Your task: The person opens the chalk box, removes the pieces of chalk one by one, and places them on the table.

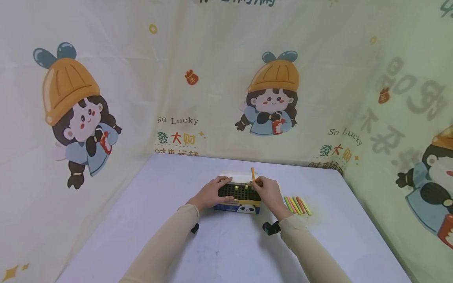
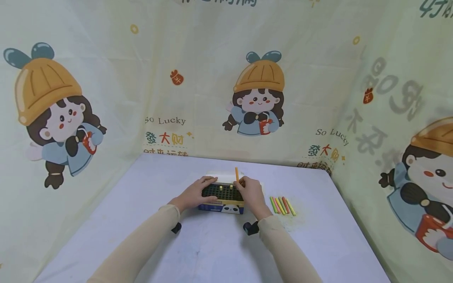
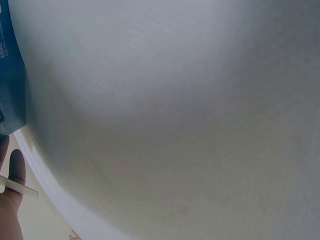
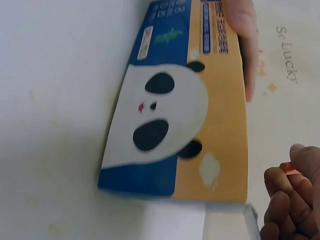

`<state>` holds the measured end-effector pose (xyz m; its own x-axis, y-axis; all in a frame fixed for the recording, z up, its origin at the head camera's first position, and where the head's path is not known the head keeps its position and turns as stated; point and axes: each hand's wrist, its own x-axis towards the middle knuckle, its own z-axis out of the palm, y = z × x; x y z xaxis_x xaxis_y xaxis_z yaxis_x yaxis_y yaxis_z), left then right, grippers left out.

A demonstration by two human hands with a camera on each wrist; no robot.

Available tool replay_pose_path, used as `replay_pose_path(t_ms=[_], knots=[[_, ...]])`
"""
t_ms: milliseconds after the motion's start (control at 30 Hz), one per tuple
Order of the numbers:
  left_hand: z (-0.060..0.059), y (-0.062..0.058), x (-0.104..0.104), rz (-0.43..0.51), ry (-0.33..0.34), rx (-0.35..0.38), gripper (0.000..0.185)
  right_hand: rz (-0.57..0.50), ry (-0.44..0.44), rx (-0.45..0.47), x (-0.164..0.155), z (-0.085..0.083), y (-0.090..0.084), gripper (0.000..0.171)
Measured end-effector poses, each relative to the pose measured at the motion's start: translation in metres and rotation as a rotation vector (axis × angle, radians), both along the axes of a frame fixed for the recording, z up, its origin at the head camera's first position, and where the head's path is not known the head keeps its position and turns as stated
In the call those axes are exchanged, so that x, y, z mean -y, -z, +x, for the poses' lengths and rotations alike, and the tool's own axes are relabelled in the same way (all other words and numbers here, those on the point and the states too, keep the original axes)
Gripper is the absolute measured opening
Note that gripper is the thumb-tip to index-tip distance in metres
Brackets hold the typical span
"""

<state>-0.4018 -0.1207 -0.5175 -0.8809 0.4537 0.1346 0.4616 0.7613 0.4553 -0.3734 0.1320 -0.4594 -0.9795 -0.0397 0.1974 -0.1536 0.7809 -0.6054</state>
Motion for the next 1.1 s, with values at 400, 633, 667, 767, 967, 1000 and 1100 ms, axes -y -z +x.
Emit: replay_pose_path(t_ms=[400, 633, 667, 767, 967, 1000, 1100], knots=[[0.003, -0.004, 0.003, -0.008, -0.001, 0.001, 0.092, -0.039, 0.124, 0.044, -0.031, 0.003, 0.01, 0.031], [0.001, -0.004, 0.001, -0.007, -0.002, 0.005, 0.09, -0.063, 0.176, 0.07, -0.05, 0.005, 0.016, 0.03], [0.0, -0.003, 0.001, -0.007, -0.003, 0.005, 0.09, -0.065, 0.181, 0.074, -0.052, 0.005, 0.017, 0.03], [0.0, -0.003, 0.001, -0.01, -0.008, 0.003, 0.09, -0.06, 0.192, 0.084, -0.059, 0.005, 0.02, 0.032], [0.001, -0.002, 0.0, -0.012, -0.011, 0.003, 0.089, -0.043, 0.196, 0.138, -0.071, 0.008, 0.024, 0.035], [0.001, -0.002, -0.001, -0.014, -0.011, 0.005, 0.089, -0.038, 0.193, 0.139, -0.073, 0.009, 0.025, 0.035], [0.003, -0.001, -0.002, -0.024, -0.015, 0.005, 0.089, -0.042, 0.189, 0.142, -0.081, 0.011, 0.03, 0.034]])
